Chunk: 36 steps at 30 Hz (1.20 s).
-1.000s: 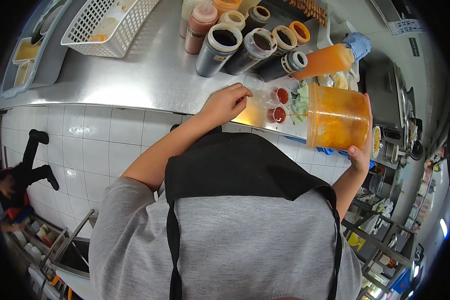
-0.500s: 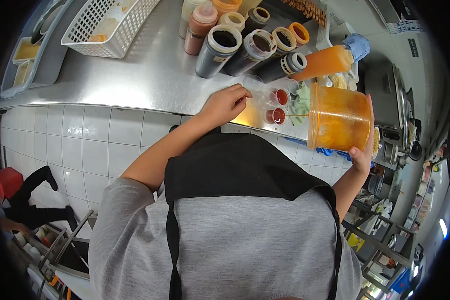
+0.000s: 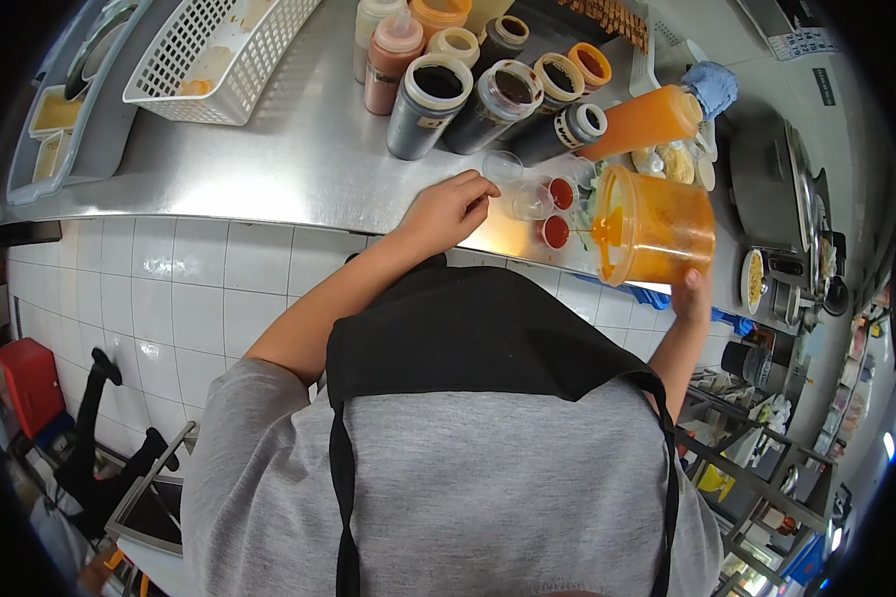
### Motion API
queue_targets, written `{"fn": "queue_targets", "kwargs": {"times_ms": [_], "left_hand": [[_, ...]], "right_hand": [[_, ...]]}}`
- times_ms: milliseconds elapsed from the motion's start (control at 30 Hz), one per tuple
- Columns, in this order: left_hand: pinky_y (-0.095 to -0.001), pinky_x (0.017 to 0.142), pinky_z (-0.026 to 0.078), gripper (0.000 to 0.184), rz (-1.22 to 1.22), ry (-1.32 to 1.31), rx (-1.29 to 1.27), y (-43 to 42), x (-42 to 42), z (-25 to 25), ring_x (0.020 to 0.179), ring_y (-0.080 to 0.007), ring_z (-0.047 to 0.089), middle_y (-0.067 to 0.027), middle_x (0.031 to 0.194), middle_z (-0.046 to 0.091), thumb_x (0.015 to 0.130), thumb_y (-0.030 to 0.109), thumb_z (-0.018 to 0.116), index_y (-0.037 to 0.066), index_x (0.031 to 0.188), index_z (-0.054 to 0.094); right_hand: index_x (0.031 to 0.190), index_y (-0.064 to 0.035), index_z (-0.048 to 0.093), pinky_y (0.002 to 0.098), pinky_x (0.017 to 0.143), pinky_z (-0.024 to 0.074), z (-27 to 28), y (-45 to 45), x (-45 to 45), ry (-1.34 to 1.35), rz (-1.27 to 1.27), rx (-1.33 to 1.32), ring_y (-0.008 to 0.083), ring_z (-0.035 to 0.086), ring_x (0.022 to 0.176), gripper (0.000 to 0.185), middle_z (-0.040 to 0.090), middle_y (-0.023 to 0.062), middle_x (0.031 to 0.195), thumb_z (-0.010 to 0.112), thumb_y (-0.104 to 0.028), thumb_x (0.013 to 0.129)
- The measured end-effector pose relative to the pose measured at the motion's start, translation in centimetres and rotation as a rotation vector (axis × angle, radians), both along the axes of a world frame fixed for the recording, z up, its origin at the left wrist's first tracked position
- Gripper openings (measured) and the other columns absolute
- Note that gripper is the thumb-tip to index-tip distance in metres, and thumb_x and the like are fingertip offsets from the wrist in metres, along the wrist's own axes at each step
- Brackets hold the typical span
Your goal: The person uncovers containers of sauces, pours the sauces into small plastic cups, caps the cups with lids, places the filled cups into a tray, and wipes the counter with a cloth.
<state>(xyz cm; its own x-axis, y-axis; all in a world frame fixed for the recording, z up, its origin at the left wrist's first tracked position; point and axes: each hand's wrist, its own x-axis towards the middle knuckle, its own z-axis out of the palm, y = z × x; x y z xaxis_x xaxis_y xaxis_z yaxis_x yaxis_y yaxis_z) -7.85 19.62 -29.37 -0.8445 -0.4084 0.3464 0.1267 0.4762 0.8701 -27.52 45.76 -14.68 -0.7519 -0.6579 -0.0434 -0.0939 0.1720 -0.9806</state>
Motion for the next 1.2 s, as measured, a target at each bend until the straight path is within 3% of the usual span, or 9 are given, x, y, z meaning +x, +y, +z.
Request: {"fn": "queue_targets", "kwargs": {"times_ms": [100,267,400,533,733,800,1033,1133,1200], "left_hand": [[-0.0280,0.058,0.044,0.013,-0.002,-0.009,-0.017,0.0,0.1,0.2,0.062,-0.0192,0.054,-0.0075,0.080,0.055,0.082,0.006,0.055,0.004,0.094,0.060],[-0.0274,0.058,0.044,0.014,-0.021,-0.037,-0.031,0.1,0.0,0.4,0.062,-0.0183,0.053,-0.0076,0.079,0.054,0.082,0.006,0.055,0.003,0.095,0.060],[-0.0247,0.058,0.043,0.016,-0.049,-0.038,0.112,0.5,0.3,1.2,0.063,-0.0125,0.053,-0.0050,0.080,0.054,0.083,0.009,0.058,0.005,0.099,0.059],[-0.0221,0.056,0.043,0.018,-0.118,0.057,0.311,1.5,-0.3,3.6,0.064,-0.0067,0.052,-0.0010,0.084,0.054,0.084,0.016,0.061,0.006,0.099,0.059],[-0.0233,0.058,0.049,0.043,-0.378,-0.113,0.843,1.9,-2.8,13.2,0.074,-0.0109,0.058,-0.0049,0.099,0.049,0.090,0.029,0.054,0.005,0.123,0.041],[-0.0238,0.057,0.051,0.046,-0.462,-0.150,0.933,1.4,-2.9,16.0,0.072,-0.0119,0.059,-0.0063,0.106,0.046,0.089,0.030,0.057,0.004,0.123,0.038],[-0.0278,0.052,0.056,0.027,-0.278,0.058,0.936,-2.1,0.4,20.1,0.063,-0.0112,0.058,-0.0033,0.088,0.050,0.085,0.022,0.062,0.005,0.099,0.045],[-0.0304,0.053,0.057,0.021,-0.218,0.209,1.006,-5.4,4.2,21.1,0.075,-0.0141,0.061,-0.0054,0.092,0.056,0.086,0.020,0.060,0.008,0.099,0.050],[-0.0338,0.059,0.056,0.020,-0.034,0.398,0.932,-8.3,7.5,21.8,0.080,-0.0172,0.063,-0.0051,0.093,0.059,0.088,0.023,0.055,0.009,0.102,0.054]], "right_hand": [[0.133,-0.0084,0.037,0.0383,0.099,0.0354,-6.6,3.0,-2.2,-0.221,-0.069,-0.129,0.0234,0.041,0.121,0.088,0.043,0.0081,0.131,0.073,-0.048,0.062],[0.131,-0.0115,0.039,0.0425,0.100,0.0359,-8.4,1.6,-0.2,-0.485,-0.112,-0.494,0.0241,0.041,0.122,0.077,0.044,0.0046,0.132,0.068,-0.049,0.070],[0.133,-0.0138,0.037,0.0453,0.101,0.0351,-8.9,0.7,1.1,-0.579,-0.150,-0.657,0.0254,0.038,0.125,0.077,0.041,0.0080,0.134,0.063,-0.054,0.072],[0.138,-0.0145,0.029,0.0556,0.094,0.0402,-9.6,0.1,1.3,-0.698,-0.096,-0.794,0.0358,0.032,0.128,0.085,0.030,0.0134,0.140,0.061,-0.058,0.073],[0.140,-0.0139,0.024,0.0599,0.097,0.0342,-7.4,-2.2,2.4,-0.935,0.186,-0.882,0.0451,0.024,0.129,0.078,0.024,0.0148,0.143,0.053,-0.057,0.081],[0.139,-0.0132,0.025,0.0530,0.100,0.0350,-6.7,-3.8,2.5,-0.841,0.008,-0.651,0.0330,0.034,0.127,0.078,0.027,0.0148,0.142,0.040,-0.065,0.083],[0.141,-0.0126,0.022,0.0538,0.102,0.0310,-0.3,-10.4,4.3,-0.840,0.229,-0.808,0.0369,0.025,0.131,0.084,0.022,0.0135,0.145,0.045,-0.065,0.080],[0.142,-0.0118,0.021,0.0497,0.102,0.0325,2.1,-13.6,5.8,-0.821,0.539,-0.848,0.0334,0.026,0.131,0.098,0.021,0.0142,0.145,0.043,-0.077,0.071],[0.142,-0.0095,0.019,0.0487,0.101,0.0343,3.6,-14.2,6.2,-0.706,0.522,-0.771,0.0331,0.030,0.129,0.108,0.023,0.0167,0.144,0.042,-0.082,0.066]]}}
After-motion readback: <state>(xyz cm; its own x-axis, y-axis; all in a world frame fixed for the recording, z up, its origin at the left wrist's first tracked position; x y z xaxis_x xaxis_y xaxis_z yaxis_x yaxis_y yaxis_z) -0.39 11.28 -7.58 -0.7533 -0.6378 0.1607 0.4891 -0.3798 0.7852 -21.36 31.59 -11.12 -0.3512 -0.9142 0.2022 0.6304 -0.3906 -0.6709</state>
